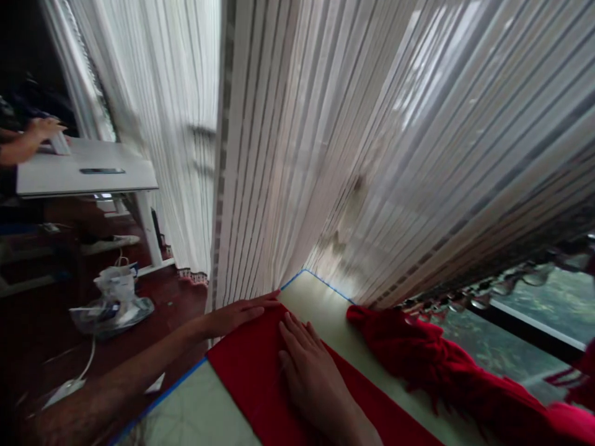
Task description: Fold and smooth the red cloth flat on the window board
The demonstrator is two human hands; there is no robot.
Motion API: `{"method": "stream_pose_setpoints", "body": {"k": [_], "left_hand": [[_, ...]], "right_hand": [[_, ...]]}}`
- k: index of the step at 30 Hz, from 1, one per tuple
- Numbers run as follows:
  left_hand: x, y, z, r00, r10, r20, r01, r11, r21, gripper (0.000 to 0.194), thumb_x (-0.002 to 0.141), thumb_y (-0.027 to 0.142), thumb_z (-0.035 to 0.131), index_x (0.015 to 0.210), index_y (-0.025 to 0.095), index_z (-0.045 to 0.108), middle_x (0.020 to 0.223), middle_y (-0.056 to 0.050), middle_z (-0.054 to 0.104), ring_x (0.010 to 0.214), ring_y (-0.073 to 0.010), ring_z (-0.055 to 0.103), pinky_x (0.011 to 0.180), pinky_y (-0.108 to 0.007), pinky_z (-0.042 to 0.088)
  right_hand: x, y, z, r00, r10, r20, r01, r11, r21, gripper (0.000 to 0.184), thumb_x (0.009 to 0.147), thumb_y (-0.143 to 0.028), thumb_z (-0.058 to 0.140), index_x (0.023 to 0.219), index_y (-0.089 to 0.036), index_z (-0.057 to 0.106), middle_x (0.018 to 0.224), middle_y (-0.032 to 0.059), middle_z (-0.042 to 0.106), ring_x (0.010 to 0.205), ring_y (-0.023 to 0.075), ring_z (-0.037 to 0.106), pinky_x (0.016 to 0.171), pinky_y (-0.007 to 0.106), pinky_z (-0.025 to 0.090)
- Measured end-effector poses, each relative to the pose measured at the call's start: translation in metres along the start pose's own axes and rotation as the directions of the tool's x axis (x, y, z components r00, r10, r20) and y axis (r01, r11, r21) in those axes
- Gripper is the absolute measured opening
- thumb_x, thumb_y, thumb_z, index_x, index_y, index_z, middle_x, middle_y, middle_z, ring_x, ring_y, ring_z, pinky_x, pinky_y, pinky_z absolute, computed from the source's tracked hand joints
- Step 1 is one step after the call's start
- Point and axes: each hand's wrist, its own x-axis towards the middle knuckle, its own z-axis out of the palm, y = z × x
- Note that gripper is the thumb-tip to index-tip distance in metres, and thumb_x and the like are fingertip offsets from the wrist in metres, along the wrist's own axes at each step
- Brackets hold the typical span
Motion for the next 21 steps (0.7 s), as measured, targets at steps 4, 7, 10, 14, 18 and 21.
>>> {"method": "stream_pose_setpoints", "body": {"k": [4,7,10,14,18,21], "left_hand": [[-0.005,-0.009,0.003,1.000,0.001,-0.022,-0.005,0.988,-0.151,0.050,0.097,0.054,0.053,0.142,0.034,0.055,0.163,0.005,0.025,0.150,-0.0258,0.023,0.124,-0.040,0.016],[-0.007,-0.013,0.006,0.998,0.002,-0.063,-0.016,0.973,-0.230,0.052,0.096,0.054,0.055,0.143,0.031,0.054,0.163,0.003,0.024,0.151,-0.0273,0.022,0.124,-0.042,0.011],[-0.006,-0.015,0.007,0.998,0.019,-0.068,-0.034,0.975,-0.222,0.054,0.097,0.056,0.054,0.144,0.029,0.053,0.163,0.002,0.024,0.151,-0.0276,0.019,0.124,-0.042,0.008],[-0.008,-0.012,0.007,0.997,0.025,-0.073,-0.041,0.973,-0.227,0.053,0.097,0.056,0.054,0.143,0.030,0.054,0.163,0.001,0.025,0.150,-0.0287,0.022,0.124,-0.043,0.011],[-0.012,-0.009,0.011,0.995,-0.035,-0.096,0.000,0.941,-0.338,0.054,0.095,0.054,0.058,0.144,0.030,0.054,0.161,0.000,0.032,0.149,-0.0293,0.027,0.124,-0.044,0.014],[-0.013,-0.017,0.019,0.988,-0.113,-0.105,0.046,0.865,-0.500,0.061,0.096,0.055,0.056,0.150,0.030,0.045,0.157,-0.004,0.040,0.143,-0.0301,0.039,0.120,-0.047,0.026]], "right_hand": [[-0.008,-0.016,-0.007,0.998,0.028,0.054,-0.024,0.997,-0.067,0.065,0.098,-0.048,0.045,0.155,-0.021,0.026,0.163,0.0052,0.021,0.151,0.0238,0.017,0.124,0.053,0.017],[-0.011,-0.031,-0.011,0.991,0.078,0.110,-0.066,0.992,-0.112,0.087,0.090,-0.059,0.054,0.156,-0.017,0.016,0.163,0.0080,0.011,0.151,0.0291,0.010,0.123,0.059,0.014],[-0.013,-0.038,-0.009,0.984,0.087,0.158,-0.068,0.990,-0.123,0.097,0.086,-0.061,0.058,0.156,-0.013,0.011,0.163,0.0097,0.005,0.151,0.0326,0.005,0.121,0.061,0.017],[-0.014,-0.040,-0.004,0.989,0.049,0.139,-0.027,0.988,-0.155,0.093,0.087,-0.059,0.056,0.156,-0.015,0.011,0.162,0.0108,0.006,0.150,0.0349,0.006,0.119,0.064,0.018],[-0.012,-0.040,-0.001,0.997,0.024,0.067,-0.012,0.983,-0.184,0.090,0.089,-0.065,0.051,0.157,-0.021,0.012,0.163,0.0100,0.007,0.150,0.0360,0.008,0.116,0.067,0.025],[-0.011,-0.037,0.005,0.999,-0.026,0.045,0.035,0.980,-0.198,0.091,0.087,-0.068,0.053,0.157,-0.026,0.014,0.163,0.0086,0.013,0.149,0.0371,0.013,0.114,0.068,0.030]]}}
